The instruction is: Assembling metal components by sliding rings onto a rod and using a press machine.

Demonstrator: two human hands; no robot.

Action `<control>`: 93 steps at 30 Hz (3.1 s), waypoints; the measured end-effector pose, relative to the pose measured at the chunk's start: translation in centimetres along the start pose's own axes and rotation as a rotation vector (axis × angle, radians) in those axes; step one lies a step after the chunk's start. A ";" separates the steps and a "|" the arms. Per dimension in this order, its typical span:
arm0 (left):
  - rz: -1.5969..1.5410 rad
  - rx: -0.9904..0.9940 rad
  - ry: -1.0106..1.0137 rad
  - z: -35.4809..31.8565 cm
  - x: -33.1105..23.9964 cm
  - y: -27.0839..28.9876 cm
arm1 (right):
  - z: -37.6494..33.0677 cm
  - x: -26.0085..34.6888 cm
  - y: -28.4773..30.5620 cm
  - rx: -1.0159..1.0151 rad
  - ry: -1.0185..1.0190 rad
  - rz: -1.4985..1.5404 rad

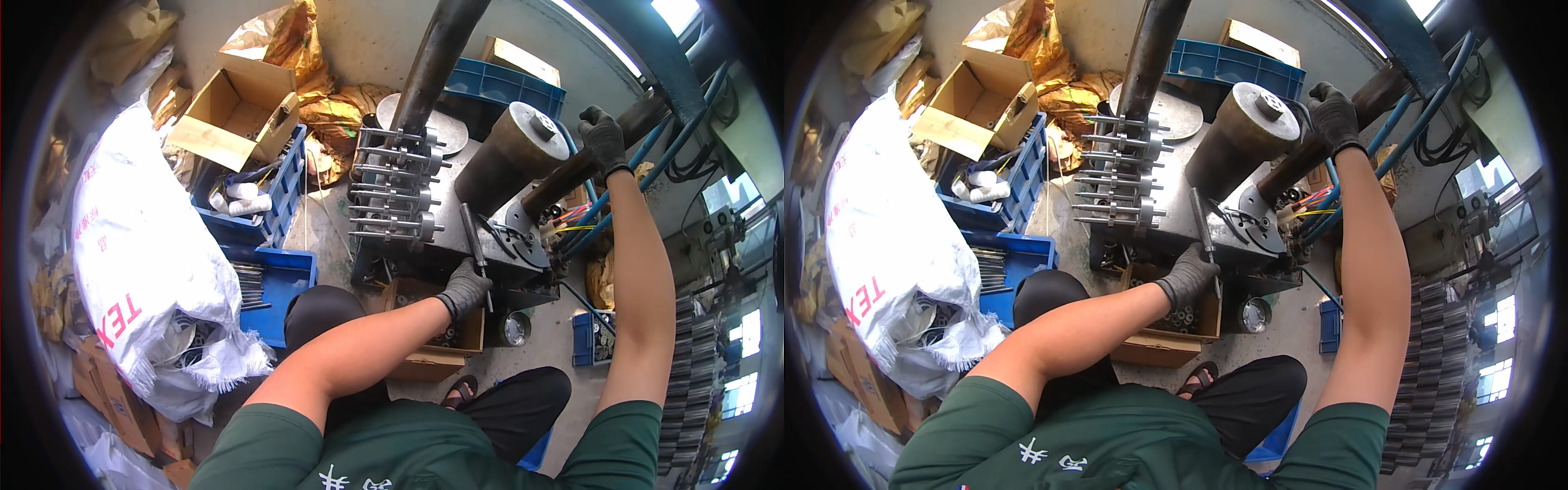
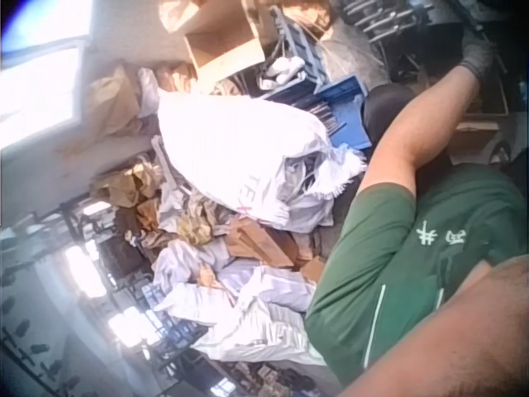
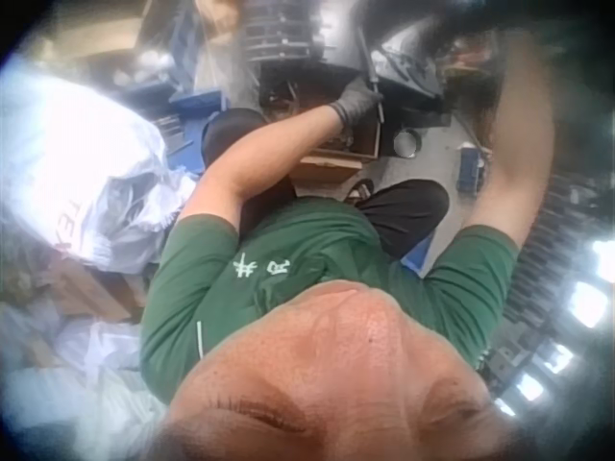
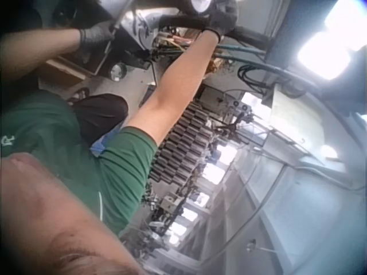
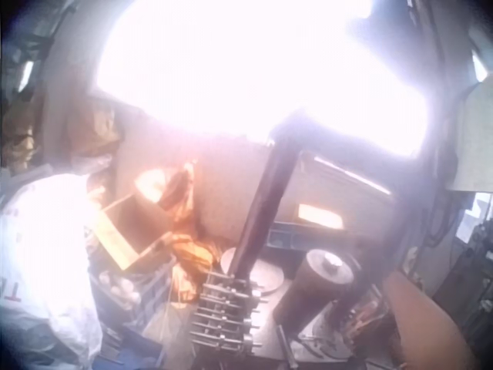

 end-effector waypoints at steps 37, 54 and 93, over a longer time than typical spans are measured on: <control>-0.055 -0.339 -0.859 7.8 -32.8 9.3 | -21.7 -15.0 13.9 -0.316 -0.279 -0.086; 0.732 -0.447 -1.025 9.4 -34.7 8.2 | -21.6 -15.7 13.7 -0.133 -0.375 -0.082; 0.434 -0.439 -0.919 11.7 -30.6 8.5 | -48.2 -7.3 8.8 0.430 -0.228 0.070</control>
Point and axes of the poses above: each hand's wrist, its own z-axis towards the middle knuckle, its own y-axis out of the back of the hand, x = y × z, the point moved 2 cm from there along z, towards the middle knuckle, and after that the axes turned 7 degrees about x, right-handed, at the moved point
